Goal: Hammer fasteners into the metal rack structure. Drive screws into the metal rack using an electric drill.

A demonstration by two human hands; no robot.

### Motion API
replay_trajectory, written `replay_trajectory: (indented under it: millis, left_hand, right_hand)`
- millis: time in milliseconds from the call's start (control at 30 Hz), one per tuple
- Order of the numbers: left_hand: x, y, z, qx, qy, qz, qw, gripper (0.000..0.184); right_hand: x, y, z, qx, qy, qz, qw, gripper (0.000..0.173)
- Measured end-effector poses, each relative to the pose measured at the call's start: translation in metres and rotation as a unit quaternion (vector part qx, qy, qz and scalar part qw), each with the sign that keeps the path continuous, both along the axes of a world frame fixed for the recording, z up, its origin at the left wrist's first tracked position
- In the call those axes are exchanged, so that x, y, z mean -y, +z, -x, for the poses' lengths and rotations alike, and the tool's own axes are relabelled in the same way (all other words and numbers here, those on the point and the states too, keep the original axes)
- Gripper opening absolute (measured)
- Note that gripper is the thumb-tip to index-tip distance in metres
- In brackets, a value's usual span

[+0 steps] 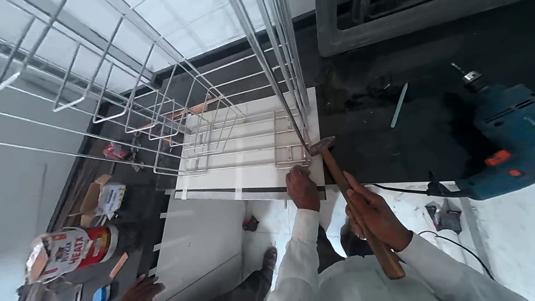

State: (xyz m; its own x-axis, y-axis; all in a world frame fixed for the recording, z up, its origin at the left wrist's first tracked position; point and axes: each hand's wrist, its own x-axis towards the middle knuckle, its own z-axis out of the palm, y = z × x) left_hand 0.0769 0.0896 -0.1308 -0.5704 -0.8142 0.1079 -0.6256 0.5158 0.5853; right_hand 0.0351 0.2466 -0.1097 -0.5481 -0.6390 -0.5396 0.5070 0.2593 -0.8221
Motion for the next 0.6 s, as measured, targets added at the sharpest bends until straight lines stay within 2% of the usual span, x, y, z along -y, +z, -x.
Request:
replay_trajectory:
  millis: [100, 333, 600]
  left_hand:
    - [0.0, 0.0, 0.005, -0.012, 0.021, -0.008, 1.0, 0.016]
    - [-0.012, 0.014, 0.023, 0.071, 0.074, -0.031, 0.994, 0.026]
    - [-0.015, 0.023, 0.027, 0.118, 0.075, -0.062, 0.988, 0.03]
  right_hand:
    - [0.002, -0.001, -0.002, -0.01, 0.0, 0.002, 1.0, 0.055]
    - [0.006, -0.001, -0.008, -0.048, -0.001, -0.003, 0.999, 0.054]
    - [0.005, -0.001, -0.005, -0.054, 0.002, -0.007, 0.999, 0.054]
